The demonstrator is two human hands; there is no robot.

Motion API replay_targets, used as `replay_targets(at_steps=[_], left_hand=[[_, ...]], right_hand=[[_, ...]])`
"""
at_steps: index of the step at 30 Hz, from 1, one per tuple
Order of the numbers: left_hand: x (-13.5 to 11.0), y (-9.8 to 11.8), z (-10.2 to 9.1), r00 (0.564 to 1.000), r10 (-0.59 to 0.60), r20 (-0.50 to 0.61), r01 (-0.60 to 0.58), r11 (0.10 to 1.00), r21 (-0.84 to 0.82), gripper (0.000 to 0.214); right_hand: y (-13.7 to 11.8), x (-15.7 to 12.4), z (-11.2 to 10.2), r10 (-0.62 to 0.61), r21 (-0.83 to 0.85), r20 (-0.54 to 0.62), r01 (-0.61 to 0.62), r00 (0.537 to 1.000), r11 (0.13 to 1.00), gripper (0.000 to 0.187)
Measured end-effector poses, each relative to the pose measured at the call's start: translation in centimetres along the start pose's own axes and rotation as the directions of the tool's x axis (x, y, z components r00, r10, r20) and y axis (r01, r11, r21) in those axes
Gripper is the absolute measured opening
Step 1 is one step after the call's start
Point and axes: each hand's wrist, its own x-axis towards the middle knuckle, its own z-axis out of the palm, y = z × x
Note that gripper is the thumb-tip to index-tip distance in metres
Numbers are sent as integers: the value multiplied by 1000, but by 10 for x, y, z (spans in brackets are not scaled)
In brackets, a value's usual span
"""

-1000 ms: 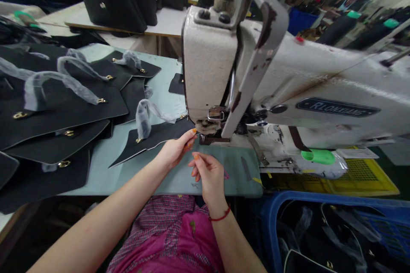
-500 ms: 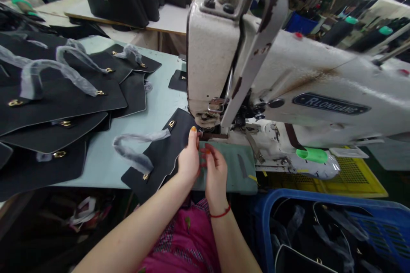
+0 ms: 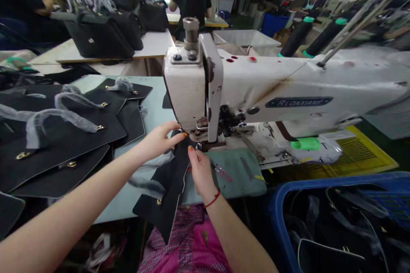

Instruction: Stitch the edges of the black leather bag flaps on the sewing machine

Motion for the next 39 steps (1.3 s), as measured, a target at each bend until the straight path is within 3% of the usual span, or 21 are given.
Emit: replay_targets(at_steps=[1, 3, 5, 6, 10, 12, 18, 22, 24, 26, 28, 29, 33, 36, 39], left_hand=[[21, -7, -5, 984, 55, 172, -67, 996, 64, 35], [50, -14, -5, 887, 140, 440, -182, 982, 53, 40], [59, -15, 1, 811, 178, 557, -183, 982, -48, 41], [58, -15, 4, 800, 172, 574, -137, 985, -103, 40], [39, -20, 17, 854, 46, 518, 128, 947, -295, 41], [30, -25, 22, 884, -10, 467, 200, 912, -358, 43], [22, -26, 32, 914, -102, 392, 270, 875, -402, 42], [20, -28, 31, 935, -117, 334, 234, 913, -335, 45], [9, -39, 30, 971, -83, 225, 138, 961, -239, 47], [-12, -57, 30, 1000, -23, 10, 24, 996, -85, 48], [-44, -78, 36, 978, 26, -207, -15, 998, 56, 50], [-62, -87, 42, 967, 23, -252, -4, 997, 76, 54], [-117, -101, 82, 986, -106, -130, 94, 991, -95, 71], [-123, -88, 108, 973, -231, -4, 220, 935, -279, 69], [-115, -75, 115, 941, -308, 143, 339, 831, -442, 70]], right_hand=[[1, 0, 3, -32, -45, -43, 30, 999, 999, 48], [3, -2, 6, -71, -94, -83, 63, 994, 994, 47], [3, -3, 4, -92, -116, -73, 83, 993, 990, 47], [2, -4, 2, -94, -119, -58, 86, 994, 989, 47], [-8, -3, -12, -39, -123, -5, 38, 999, 992, 46], [-13, -1, -19, -13, -144, 21, 16, 1000, 989, 45], [-20, 10, -32, 95, -158, 129, -75, 987, 985, 44], [-31, 15, -45, 192, -113, 232, -170, 953, 979, 39], [-37, 8, -55, 242, -77, 328, -230, 913, 970, 31], [-41, -6, -67, 272, -57, 425, -274, 864, 960, 23], [-41, -25, -74, 276, -40, 457, -291, 845, 956, 22], [-38, -34, -76, 274, -14, 447, -299, 852, 954, 23], [-17, -63, -66, 250, 188, 325, -321, 912, 928, 35], [-1, -72, -53, 206, 165, 210, -243, 956, 956, 39], [7, -77, -49, 107, 57, 127, -115, 986, 992, 40]])
